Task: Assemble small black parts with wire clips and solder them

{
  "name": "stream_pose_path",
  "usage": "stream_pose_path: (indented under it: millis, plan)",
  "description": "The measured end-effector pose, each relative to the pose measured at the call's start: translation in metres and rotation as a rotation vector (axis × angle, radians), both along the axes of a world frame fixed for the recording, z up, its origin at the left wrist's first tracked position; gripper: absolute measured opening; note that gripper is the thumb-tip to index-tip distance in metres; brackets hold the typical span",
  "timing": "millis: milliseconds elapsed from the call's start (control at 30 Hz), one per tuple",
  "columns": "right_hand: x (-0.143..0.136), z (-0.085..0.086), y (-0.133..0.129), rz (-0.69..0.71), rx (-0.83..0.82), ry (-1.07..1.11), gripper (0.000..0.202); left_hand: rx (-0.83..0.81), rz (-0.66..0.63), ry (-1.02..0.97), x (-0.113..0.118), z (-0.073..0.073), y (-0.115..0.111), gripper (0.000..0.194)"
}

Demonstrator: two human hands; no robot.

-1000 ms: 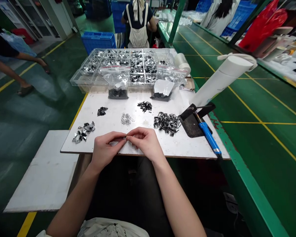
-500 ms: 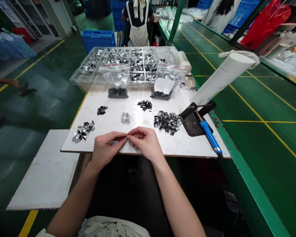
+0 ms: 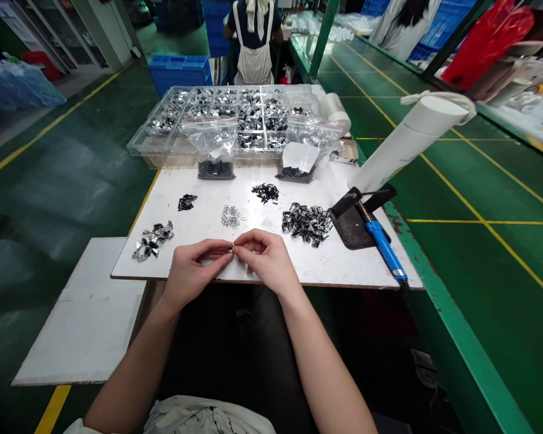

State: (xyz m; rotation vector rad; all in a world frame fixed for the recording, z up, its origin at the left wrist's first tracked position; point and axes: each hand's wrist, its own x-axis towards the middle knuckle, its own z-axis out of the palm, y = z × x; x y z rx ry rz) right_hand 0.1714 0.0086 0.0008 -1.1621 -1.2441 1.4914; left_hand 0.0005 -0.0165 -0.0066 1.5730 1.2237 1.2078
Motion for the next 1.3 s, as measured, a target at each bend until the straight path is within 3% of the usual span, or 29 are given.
stream_pose_path:
  millis: [400, 567, 767, 967, 1300]
  plan:
    - [0.003, 0.002, -0.005, 0.016, 0.065, 0.032, 0.03, -0.024, 0.033, -0.063, 0.002, 0.005, -0.002, 0.013]
    - [0.004, -0.002, -0.013, 0.042, 0.319, -0.049, 0.015, -0.132, 0.039, -0.171, -0.001, 0.008, -0.001, 0.018]
    - [-0.001, -0.008, -0.018, -0.017, 0.606, -0.177, 0.021, -0.181, 0.001, -0.25, -0.005, 0.011, 0.001, 0.02]
    - [0.001, -0.009, -0.019, -0.058, 0.646, -0.213, 0.021, -0.153, -0.075, -0.207, -0.006, 0.01, 0.002, 0.02]
    - [-0.002, -0.012, -0.02, -0.058, 0.697, -0.308, 0.022, -0.091, 0.033, -0.145, -0.003, 0.007, 0.003, 0.01]
